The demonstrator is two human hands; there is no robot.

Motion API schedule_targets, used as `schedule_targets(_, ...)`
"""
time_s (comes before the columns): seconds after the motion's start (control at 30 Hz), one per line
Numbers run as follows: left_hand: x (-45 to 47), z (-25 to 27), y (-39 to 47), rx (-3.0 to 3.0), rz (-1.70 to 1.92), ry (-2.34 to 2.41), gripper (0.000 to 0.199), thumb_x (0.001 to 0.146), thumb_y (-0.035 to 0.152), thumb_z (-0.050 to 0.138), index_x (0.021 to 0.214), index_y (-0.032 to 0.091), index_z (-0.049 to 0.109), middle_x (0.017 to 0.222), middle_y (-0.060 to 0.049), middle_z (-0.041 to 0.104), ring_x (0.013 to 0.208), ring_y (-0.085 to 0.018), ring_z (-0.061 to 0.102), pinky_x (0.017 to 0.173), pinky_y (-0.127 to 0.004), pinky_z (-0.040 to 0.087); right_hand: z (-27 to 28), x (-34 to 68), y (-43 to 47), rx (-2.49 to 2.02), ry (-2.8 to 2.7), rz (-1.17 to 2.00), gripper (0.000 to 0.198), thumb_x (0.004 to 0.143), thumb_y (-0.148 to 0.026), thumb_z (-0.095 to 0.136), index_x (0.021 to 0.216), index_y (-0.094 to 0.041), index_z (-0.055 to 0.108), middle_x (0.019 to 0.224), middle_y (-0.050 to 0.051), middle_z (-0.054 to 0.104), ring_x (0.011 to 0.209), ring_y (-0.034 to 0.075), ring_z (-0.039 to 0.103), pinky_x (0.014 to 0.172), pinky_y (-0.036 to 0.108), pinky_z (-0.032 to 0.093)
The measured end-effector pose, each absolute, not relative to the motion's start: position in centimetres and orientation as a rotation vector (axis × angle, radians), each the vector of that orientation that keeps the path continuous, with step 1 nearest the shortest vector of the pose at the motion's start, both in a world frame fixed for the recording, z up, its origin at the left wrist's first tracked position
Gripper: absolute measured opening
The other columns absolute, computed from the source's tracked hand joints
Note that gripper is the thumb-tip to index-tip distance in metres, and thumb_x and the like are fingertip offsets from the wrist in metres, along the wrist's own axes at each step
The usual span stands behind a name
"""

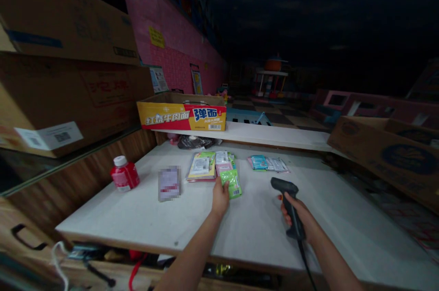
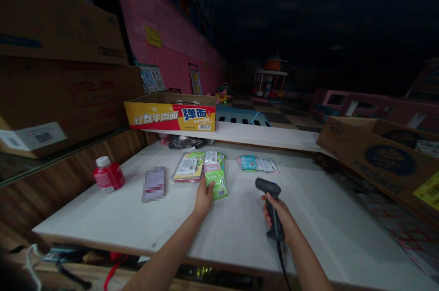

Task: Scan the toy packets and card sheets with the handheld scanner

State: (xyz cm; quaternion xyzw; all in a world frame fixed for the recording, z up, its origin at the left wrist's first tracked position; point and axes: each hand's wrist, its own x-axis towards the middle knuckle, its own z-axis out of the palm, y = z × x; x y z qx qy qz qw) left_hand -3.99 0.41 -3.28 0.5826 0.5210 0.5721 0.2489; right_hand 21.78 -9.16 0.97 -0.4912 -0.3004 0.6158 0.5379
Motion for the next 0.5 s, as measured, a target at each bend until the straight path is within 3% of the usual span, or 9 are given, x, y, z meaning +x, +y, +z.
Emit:
schedule_targets(0.2, -3.9, -3.3, 0.4, 1.601, 1.518, 1.459, 0.022, 0.086, 0.029, 0.044, 0.100, 0.016, 0.055, 0.093, -0.009, 0.067, 0.085, -0.021, 0.064, 0.081, -0.037, 0.050, 2.4, 17.6, -12.9, -1.316, -1.035, 1.460, 0.043, 0.070, -0.057, 0.070, 0.087, -0.020, 0.056, 0.051, -0.005, 0.055, 0.034, 0.009, 0.045, 0.031, 0.020, 0.034)
schedule_targets(0.5, -3.8, -2.7, 0.1, 1.609, 1.483, 1.514, 0.024, 0.087, 0.027, 0.044, 0.105, 0.015, 0.055, 0.098, -0.011, 0.067, 0.091, -0.022, 0.063, 0.084, -0.035, 0.049, 3.1, 16.4, -15.6, -1.377, -1.038, 1.436, 0.043, 0.070, -0.058, 0.068, 0.082, -0.020, 0.052, 0.051, -0.007, 0.053, 0.033, 0.009, 0.044, 0.031, 0.019, 0.033)
